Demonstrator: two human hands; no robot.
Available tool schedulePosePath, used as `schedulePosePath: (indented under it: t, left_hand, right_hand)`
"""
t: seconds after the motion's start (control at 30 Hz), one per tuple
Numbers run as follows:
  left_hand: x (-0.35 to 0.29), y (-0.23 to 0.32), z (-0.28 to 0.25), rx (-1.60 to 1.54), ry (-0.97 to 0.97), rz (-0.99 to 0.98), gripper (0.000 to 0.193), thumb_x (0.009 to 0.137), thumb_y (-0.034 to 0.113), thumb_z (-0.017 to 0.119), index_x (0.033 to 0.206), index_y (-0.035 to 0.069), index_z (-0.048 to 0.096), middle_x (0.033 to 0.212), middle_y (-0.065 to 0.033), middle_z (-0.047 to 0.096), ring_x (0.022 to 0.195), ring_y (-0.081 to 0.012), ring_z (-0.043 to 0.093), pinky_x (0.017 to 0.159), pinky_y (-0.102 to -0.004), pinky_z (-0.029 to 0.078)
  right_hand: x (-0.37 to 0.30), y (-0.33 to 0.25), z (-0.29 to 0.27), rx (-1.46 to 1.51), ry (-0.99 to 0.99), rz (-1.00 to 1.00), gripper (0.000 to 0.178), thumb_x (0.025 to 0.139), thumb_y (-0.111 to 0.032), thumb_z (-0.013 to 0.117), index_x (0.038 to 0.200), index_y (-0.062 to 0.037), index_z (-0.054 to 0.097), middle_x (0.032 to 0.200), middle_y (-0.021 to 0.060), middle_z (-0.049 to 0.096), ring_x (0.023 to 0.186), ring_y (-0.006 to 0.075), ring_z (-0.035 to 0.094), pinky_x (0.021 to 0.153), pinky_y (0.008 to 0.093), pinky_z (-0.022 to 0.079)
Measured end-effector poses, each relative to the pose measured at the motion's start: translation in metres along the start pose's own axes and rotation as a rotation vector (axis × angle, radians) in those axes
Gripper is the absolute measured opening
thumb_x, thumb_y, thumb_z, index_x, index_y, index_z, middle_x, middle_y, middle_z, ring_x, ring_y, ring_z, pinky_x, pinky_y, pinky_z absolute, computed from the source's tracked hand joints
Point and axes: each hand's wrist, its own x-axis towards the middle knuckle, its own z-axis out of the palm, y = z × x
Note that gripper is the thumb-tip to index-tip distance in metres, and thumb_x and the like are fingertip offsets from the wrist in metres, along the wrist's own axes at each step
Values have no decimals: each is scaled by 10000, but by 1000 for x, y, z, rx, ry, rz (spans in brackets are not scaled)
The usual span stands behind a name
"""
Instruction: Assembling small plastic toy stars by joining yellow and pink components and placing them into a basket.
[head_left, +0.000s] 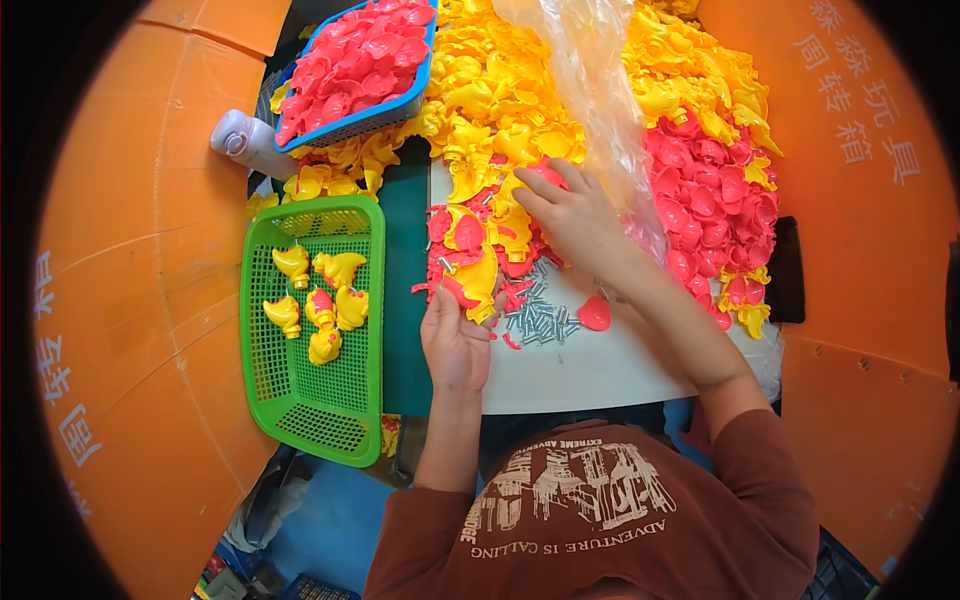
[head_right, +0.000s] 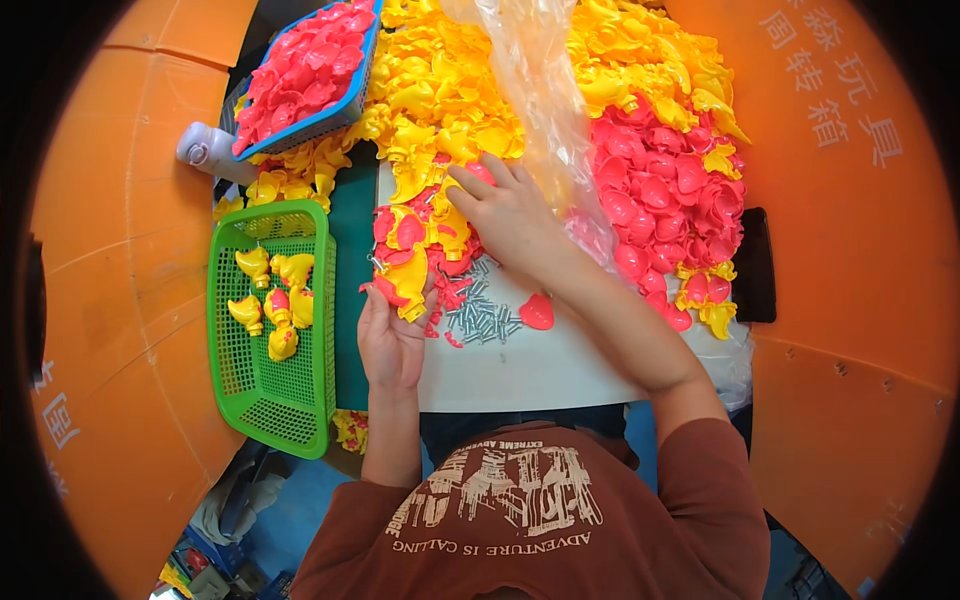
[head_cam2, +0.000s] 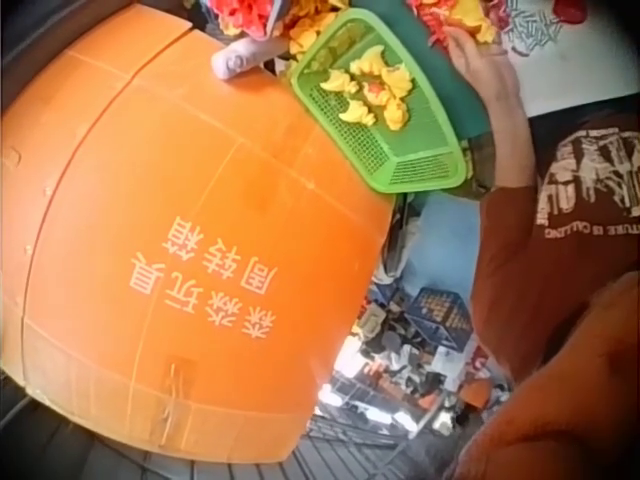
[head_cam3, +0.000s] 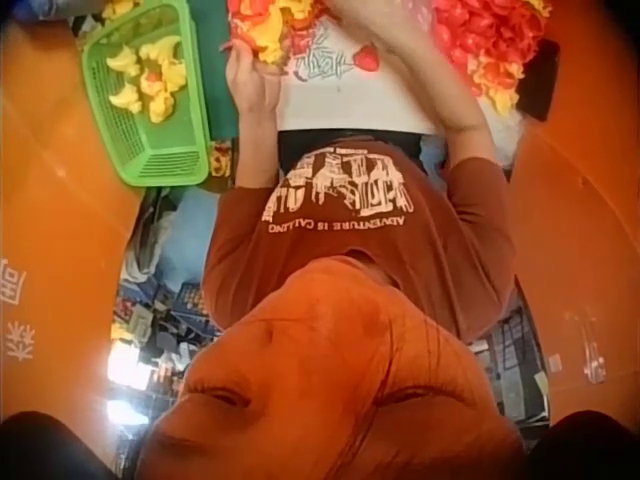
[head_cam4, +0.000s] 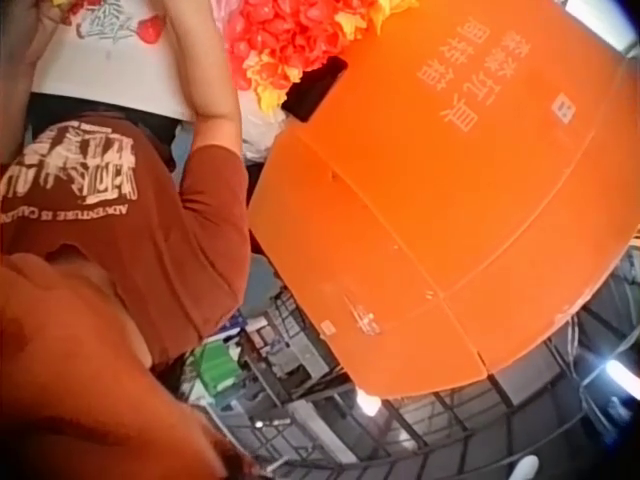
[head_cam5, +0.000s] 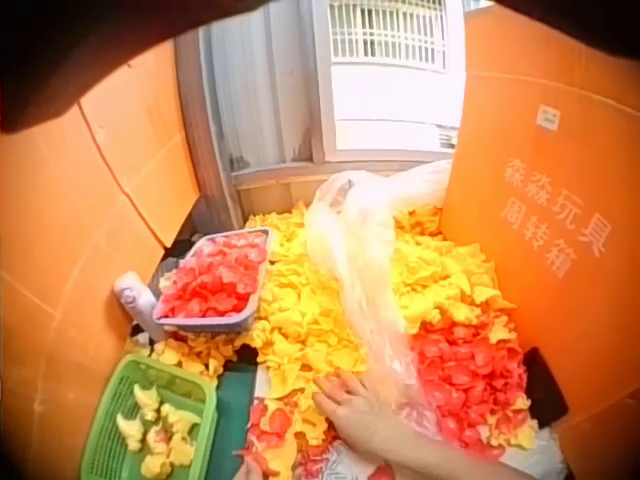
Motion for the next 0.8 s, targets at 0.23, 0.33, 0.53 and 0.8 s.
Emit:
schedulePosePath:
  t: [0.23, 0.33, 0.53, 0.8]
  left_hand:
    - [7, 4, 9, 50, 1, 67, 388, 990, 264, 381, 1252, -19, 422, 1233, -161, 527, 1095, -292, 560, 898, -435, 492]
    - [10, 8, 10, 18, -38, 56, 377, 989, 252, 389, 1256, -12, 422, 1242, -156, 520, 1098, -283, 557, 905, -439, 492]
    - [11, 3, 19, -23, -53, -1, 364, 988, 247, 389, 1245, -8, 429, 1259, -148, 507, 1119, -275, 542, 901, -447, 498]
    - [16, 8, 20, -209, -101, -114, 463, 986, 331, 357, 1333, 25, 346, 1327, -152, 446, 1207, -319, 463, 1006, -506, 389]
  right_hand:
    - [35, 33, -22, 490, -386, 269, 213, 698, -26, 650, 905, -57, 615, 1076, 92, 610, 1031, 305, 531, 874, 370, 432]
    - [38, 26, -35, 272, -321, -5, 229, 713, -40, 638, 940, -69, 624, 1120, 86, 597, 1113, 323, 499, 924, 407, 410]
    - [25, 32, -1, 1, -417, -125, 189, 785, -117, 593, 960, -68, 643, 1238, 40, 563, 1261, 279, 403, 988, 455, 342]
    - [35, 32, -76, 1385, -607, 448, 226, 935, -181, 520, 1061, -14, 607, 906, 22, 610, 850, 71, 557, 738, 227, 451]
